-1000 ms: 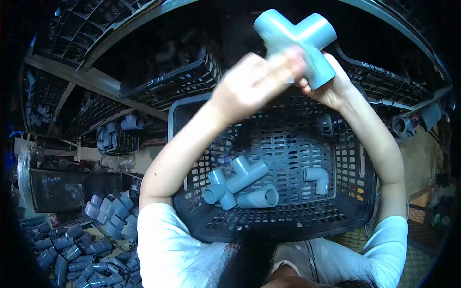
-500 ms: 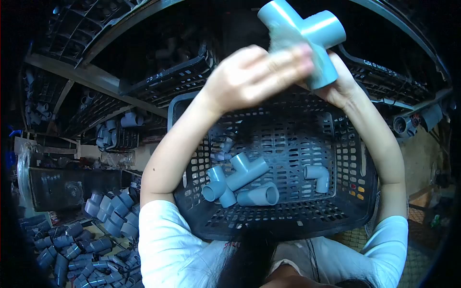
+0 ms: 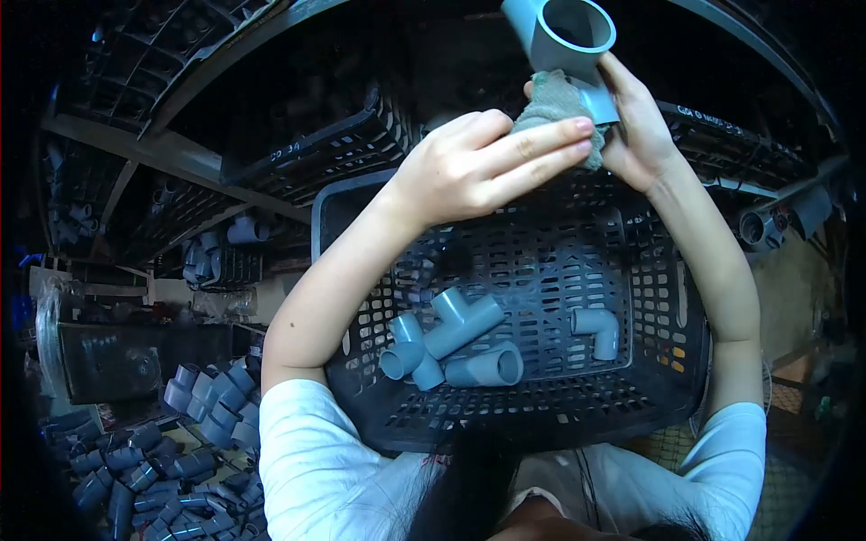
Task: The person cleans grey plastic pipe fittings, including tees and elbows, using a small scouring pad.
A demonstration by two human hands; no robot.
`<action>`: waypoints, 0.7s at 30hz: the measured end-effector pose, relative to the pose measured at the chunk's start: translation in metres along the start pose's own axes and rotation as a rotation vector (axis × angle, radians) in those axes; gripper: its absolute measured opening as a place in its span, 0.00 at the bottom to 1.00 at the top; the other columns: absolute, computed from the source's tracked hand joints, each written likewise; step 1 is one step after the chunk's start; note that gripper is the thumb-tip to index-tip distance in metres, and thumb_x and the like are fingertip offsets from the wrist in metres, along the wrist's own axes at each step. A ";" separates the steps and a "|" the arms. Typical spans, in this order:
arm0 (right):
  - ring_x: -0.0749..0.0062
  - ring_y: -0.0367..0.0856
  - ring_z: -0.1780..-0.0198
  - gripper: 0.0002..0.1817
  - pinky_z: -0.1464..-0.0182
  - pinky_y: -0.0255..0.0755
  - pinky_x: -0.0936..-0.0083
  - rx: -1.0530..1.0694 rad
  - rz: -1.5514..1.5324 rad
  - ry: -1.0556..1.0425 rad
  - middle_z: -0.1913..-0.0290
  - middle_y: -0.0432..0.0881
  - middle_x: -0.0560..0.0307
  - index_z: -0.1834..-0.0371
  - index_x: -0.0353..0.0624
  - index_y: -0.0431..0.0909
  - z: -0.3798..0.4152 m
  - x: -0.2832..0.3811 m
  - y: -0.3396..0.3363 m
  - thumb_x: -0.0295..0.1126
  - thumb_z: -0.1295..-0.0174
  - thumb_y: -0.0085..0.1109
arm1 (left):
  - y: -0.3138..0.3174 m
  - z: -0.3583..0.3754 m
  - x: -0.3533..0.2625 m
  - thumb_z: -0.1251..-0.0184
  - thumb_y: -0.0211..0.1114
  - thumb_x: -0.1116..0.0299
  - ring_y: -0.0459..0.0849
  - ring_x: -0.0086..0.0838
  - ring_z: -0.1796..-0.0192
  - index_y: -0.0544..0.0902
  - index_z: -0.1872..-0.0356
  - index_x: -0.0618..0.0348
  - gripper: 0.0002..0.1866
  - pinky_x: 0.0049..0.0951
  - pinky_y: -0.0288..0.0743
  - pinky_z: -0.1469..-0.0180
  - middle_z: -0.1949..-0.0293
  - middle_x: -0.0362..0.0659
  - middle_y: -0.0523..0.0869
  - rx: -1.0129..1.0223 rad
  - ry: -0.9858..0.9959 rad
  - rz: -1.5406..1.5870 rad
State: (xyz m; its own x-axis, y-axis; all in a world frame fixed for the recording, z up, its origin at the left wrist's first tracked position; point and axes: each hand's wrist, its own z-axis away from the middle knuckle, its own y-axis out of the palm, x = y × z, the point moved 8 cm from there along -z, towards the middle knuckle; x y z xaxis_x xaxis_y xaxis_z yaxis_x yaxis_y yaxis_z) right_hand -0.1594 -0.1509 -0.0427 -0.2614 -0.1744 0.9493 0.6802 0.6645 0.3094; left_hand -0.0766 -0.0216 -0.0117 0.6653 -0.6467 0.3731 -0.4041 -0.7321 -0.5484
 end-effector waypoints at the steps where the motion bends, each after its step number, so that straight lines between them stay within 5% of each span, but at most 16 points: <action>1: 0.64 0.83 0.38 0.31 0.38 0.84 0.64 -0.029 -0.036 0.011 0.37 0.80 0.50 0.27 0.41 0.66 -0.003 -0.004 -0.010 0.53 0.17 0.29 | -0.001 0.000 0.003 0.39 0.70 0.78 0.76 0.22 0.72 0.87 0.41 0.53 0.23 0.19 0.76 0.67 0.37 0.40 0.86 0.033 -0.026 0.007; 9: 0.67 0.77 0.32 0.34 0.35 0.79 0.55 -0.039 0.085 -0.058 0.33 0.75 0.52 0.25 0.52 0.66 0.007 -0.005 0.004 0.63 0.22 0.35 | 0.003 -0.004 0.007 0.44 0.69 0.83 0.83 0.26 0.69 0.86 0.43 0.61 0.24 0.23 0.79 0.65 0.41 0.49 0.87 0.027 -0.142 0.063; 16: 0.68 0.79 0.36 0.33 0.35 0.77 0.50 -0.037 0.004 0.062 0.40 0.80 0.53 0.32 0.49 0.72 0.011 -0.018 0.013 0.63 0.22 0.37 | -0.011 -0.013 0.017 0.44 0.72 0.82 0.88 0.29 0.62 0.86 0.43 0.64 0.24 0.23 0.80 0.62 0.44 0.50 0.89 -0.173 -0.148 0.111; 21: 0.69 0.83 0.40 0.32 0.40 0.81 0.54 -0.039 0.017 0.017 0.43 0.82 0.54 0.34 0.48 0.73 0.010 -0.012 0.012 0.61 0.21 0.36 | -0.006 -0.006 0.016 0.44 0.74 0.80 0.88 0.27 0.64 0.88 0.45 0.61 0.22 0.23 0.81 0.63 0.46 0.49 0.90 -0.099 -0.190 0.120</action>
State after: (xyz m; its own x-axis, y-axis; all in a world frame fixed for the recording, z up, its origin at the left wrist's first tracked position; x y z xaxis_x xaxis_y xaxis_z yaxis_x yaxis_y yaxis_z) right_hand -0.1546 -0.1334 -0.0511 -0.2383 -0.1757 0.9552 0.7107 0.6388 0.2948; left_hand -0.0675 -0.0290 0.0024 0.7110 -0.6854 0.1576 -0.5408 -0.6761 -0.5005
